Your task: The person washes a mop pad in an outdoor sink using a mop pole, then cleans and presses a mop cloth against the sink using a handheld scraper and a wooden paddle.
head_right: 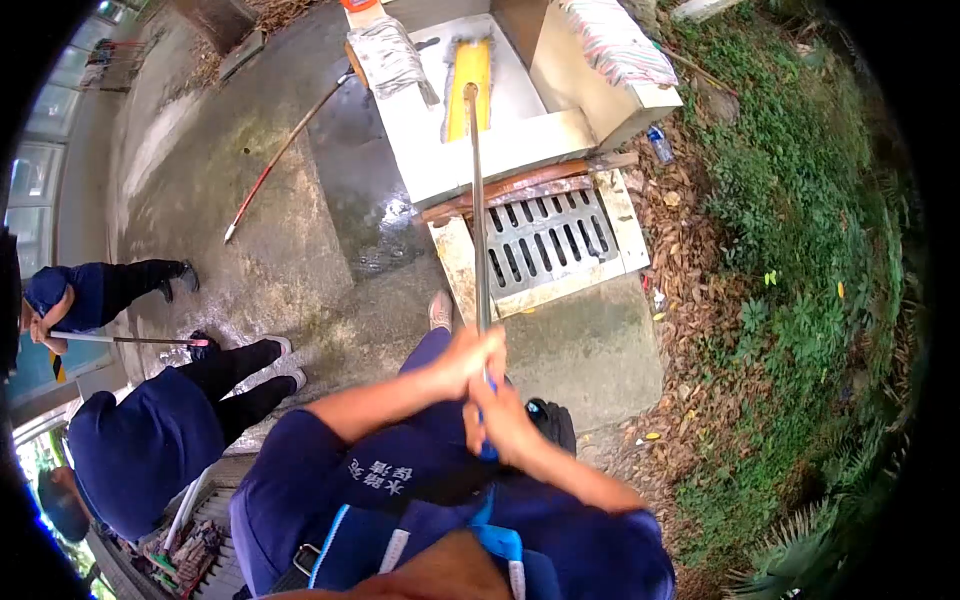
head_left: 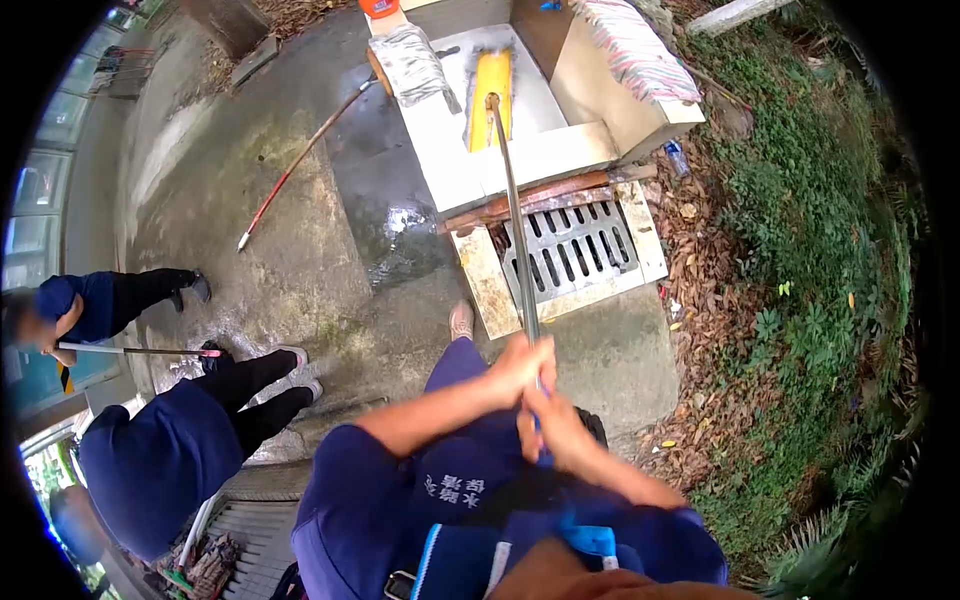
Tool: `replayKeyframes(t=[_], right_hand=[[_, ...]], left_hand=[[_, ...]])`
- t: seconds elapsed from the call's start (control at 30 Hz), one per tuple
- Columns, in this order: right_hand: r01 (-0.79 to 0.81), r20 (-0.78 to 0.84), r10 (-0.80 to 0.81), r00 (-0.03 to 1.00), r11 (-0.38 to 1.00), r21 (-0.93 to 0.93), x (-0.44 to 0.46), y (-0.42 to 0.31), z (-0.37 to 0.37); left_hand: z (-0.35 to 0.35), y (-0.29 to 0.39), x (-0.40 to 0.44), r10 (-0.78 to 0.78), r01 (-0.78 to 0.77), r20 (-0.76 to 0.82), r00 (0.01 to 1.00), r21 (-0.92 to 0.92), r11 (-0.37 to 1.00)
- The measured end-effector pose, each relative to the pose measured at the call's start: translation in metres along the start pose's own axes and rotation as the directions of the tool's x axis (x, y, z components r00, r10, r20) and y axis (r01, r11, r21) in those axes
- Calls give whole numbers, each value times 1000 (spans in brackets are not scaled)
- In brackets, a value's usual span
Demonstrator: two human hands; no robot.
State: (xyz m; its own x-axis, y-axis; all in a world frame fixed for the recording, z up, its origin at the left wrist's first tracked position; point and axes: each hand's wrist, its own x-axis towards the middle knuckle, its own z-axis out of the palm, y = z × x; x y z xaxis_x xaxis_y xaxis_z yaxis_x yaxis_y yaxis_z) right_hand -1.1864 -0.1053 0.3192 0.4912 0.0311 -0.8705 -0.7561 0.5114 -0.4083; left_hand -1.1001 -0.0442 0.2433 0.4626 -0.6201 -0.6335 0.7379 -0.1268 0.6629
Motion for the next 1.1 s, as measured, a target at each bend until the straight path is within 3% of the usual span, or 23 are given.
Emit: replayKeyframes(t=[0.03,0.1,0.13,0.2,0.27,0.3,0.33,0.4,0.43,0.47,0.53,0.6,0.63,0.67,0.73,0.77,0.8,0.87,0.93,1.0,1.03,1.07,1.1], right_hand=[[-12,5,12,1000,996,90,14,-8,0],[104,22,-105,994,994,18,60,-37,6],[146,-4,-146,989,984,104,108,-36,-3],[76,169,-154,974,915,396,125,-67,-1],[205,-7,-206,979,975,84,66,-59,7],[197,-17,-197,980,977,77,28,-36,6],[110,-4,-110,994,994,4,-10,-11,7],[-29,12,31,999,988,-153,-36,4,8],[4,22,0,1000,986,-169,-15,-9,4],[60,-33,-67,997,983,-171,7,-14,-1],[95,-70,-107,992,983,-158,33,-45,-1],[130,-17,-129,992,988,81,89,-67,-11],[238,164,-277,947,945,223,115,-70,-17],[210,154,-249,956,950,229,95,-48,-14],[191,-14,-190,982,978,81,59,-44,6],[152,-23,-153,988,988,-23,26,-31,15],[138,17,-138,990,990,-26,1,-7,15],[-66,39,63,997,995,75,-26,11,13],[104,-39,-111,993,984,-146,-7,-20,14],[118,-2,-119,993,988,-99,39,-56,3],[135,-6,-135,991,991,19,70,-66,-7],[217,-117,-214,970,976,17,98,-69,-11],[271,161,-309,937,937,221,120,-66,-26]], left_hand=[[-7,10,11,-83,83,-11,996,4,997],[-36,29,63,-61,64,-22,998,158,985],[-46,39,84,-40,48,-64,997,126,991],[-51,67,97,-122,123,16,992,-18,992],[-28,43,77,176,-170,-97,980,67,983],[-16,35,42,44,-42,-62,997,45,998],[-7,4,23,24,-25,-131,991,-5,1000],[4,-26,-20,67,-67,-7,998,-19,998],[10,-18,-25,-101,144,125,987,-415,898],[6,-5,-7,-93,139,130,987,-412,900],[-11,30,45,-10,10,-11,1000,16,1000],[-27,50,94,57,-54,-88,995,34,998],[-20,56,66,17,-15,-93,996,19,1000],[-11,88,19,-17,16,64,998,12,1000],[-24,34,66,92,-76,-135,986,121,990],[-19,22,35,122,-121,-12,992,73,990],[-9,9,-1,33,-29,-60,998,73,997],[3,-5,-31,15,-1,81,997,-175,984],[-6,8,5,-15,16,20,1000,-57,998],[-22,39,55,28,-29,97,995,13,999],[-25,44,86,66,-62,-47,997,73,995],[-30,53,105,44,-40,-45,998,84,996],[-35,64,102,-35,34,16,999,54,998]])
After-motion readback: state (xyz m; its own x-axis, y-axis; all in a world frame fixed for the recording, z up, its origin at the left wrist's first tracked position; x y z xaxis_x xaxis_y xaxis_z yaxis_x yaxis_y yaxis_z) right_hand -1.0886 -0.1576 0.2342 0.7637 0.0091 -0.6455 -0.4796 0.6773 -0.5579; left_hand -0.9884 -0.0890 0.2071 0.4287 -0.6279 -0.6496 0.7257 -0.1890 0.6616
